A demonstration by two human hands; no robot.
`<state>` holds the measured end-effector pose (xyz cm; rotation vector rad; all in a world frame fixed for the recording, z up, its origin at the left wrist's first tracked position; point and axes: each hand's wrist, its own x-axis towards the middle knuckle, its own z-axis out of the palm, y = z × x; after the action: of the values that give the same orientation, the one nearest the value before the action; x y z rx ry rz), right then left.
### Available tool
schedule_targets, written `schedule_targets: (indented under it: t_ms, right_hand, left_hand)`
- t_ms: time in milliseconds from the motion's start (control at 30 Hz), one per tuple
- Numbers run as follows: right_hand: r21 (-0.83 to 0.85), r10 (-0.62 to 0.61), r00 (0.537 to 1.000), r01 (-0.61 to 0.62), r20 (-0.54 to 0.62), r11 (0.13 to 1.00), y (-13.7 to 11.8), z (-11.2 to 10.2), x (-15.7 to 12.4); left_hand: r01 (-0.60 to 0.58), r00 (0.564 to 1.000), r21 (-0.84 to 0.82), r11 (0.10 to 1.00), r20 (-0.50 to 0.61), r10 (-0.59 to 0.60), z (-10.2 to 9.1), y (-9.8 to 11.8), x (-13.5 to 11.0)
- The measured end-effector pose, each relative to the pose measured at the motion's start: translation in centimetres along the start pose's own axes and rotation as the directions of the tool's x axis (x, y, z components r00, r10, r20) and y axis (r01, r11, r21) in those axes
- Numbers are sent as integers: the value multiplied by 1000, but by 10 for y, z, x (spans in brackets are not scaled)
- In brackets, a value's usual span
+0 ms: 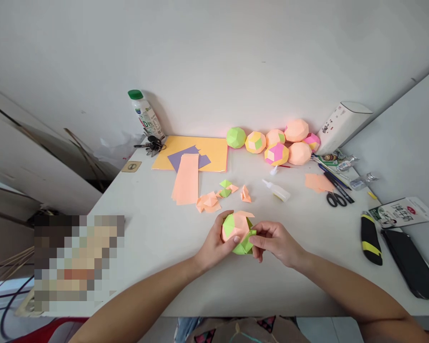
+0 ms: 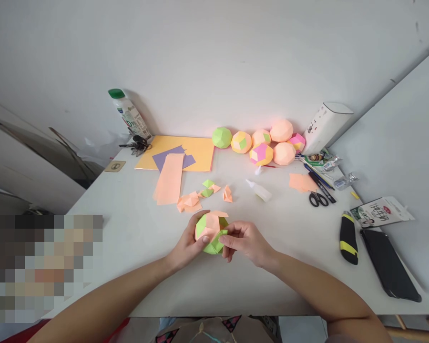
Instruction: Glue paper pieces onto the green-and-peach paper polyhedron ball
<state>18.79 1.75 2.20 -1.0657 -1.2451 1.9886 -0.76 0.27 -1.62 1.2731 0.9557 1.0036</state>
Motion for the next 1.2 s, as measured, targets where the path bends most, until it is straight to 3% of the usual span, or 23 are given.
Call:
schedule_targets:
  t_ms: [567, 1200]
  right_hand:
    - [-146, -58, 998, 58, 6, 988, -3, 7, -3]
    - [-129, -28, 999, 32, 33, 991, 1, 11, -2]
  left_hand:
    - [134, 991, -30, 991, -16, -134, 3, 10, -3]
    - [110, 994, 52, 993, -21, -109, 3, 6, -5]
